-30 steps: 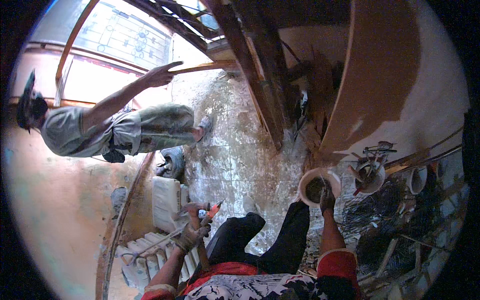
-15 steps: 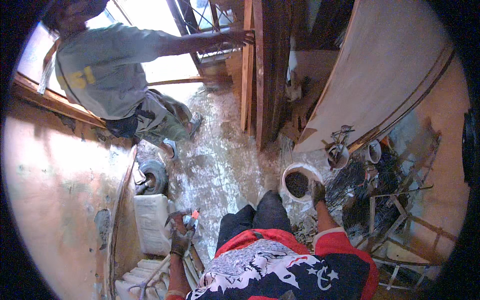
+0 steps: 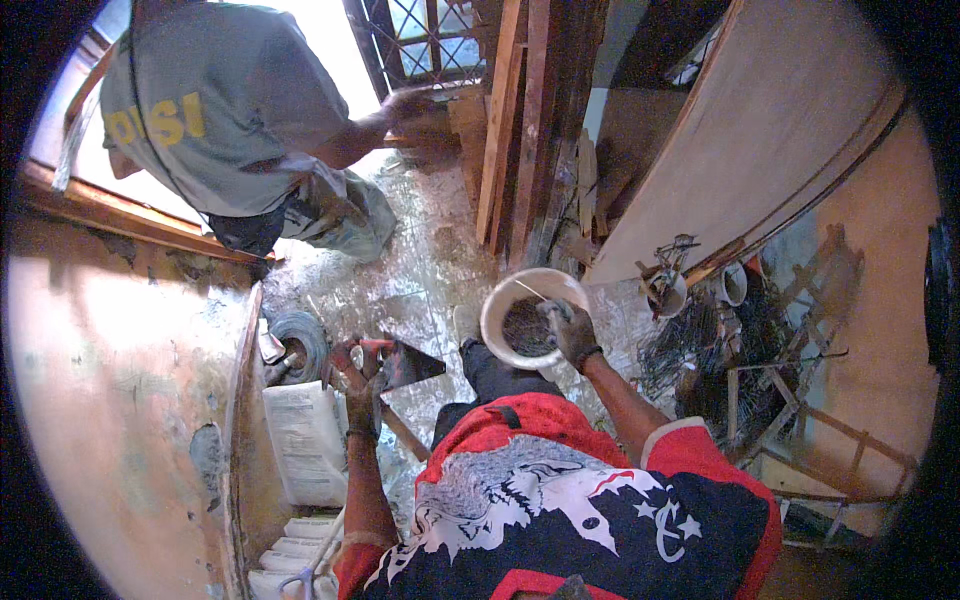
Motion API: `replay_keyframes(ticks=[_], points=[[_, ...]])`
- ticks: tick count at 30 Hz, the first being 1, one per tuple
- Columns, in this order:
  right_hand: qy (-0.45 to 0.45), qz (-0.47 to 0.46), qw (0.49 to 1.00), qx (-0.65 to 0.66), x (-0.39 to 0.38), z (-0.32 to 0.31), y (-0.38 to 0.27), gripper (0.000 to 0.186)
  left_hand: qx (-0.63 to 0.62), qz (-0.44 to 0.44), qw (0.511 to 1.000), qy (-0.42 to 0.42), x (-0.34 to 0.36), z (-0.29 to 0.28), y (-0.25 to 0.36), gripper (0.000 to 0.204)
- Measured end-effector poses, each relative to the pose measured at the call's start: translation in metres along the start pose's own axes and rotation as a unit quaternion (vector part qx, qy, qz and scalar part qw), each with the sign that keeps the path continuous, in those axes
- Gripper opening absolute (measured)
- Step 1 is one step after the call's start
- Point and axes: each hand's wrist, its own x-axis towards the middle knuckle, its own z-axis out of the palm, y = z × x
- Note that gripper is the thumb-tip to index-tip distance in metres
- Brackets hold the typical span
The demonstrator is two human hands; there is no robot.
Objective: The person carries a bucket of nails and a saw out of a room and places them on a concrete surface. They then use a hand saw to cut a long wooden plank into smaller pieces. Finally, they use a hammer to drive nails into the cut wood pieces.
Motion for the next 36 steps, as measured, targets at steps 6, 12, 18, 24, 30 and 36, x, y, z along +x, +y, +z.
replay_keyframes(ticks=[6,12,18,24,30,36], points=[[-0.066,-0.005,0.994,0.087,0.041,0.1,-0.04,0.021,-0.033,-0.134,0.989,0.063,0.059,-0.004,-0.038,0.027],[-0.135,-0.046,0.987,0.068,0.082,0.185,-0.105,0.024,-0.11,-0.147,0.981,0.059,0.076,0.052,0.007,0.044],[-0.25,-0.083,0.964,0.035,0.1,0.214,-0.163,0.028,-0.092,-0.109,0.99,0.008,0.119,0.022,-0.024,0.03],[-0.397,-0.125,0.909,-0.019,0.115,0.236,-0.188,0.033,-0.132,-0.159,0.974,-0.093,0.136,-0.014,0.0,0.032],[-0.345,-0.132,0.929,0.018,0.092,0.286,-0.201,0.033,-0.362,-0.333,0.87,-0.029,0.166,-0.05,-0.014,0.016],[-0.535,-0.012,0.827,-0.174,0.168,0.209,-0.299,0.04,-0.395,-0.321,0.858,-0.065,0.177,-0.057,-0.003,0.011]])
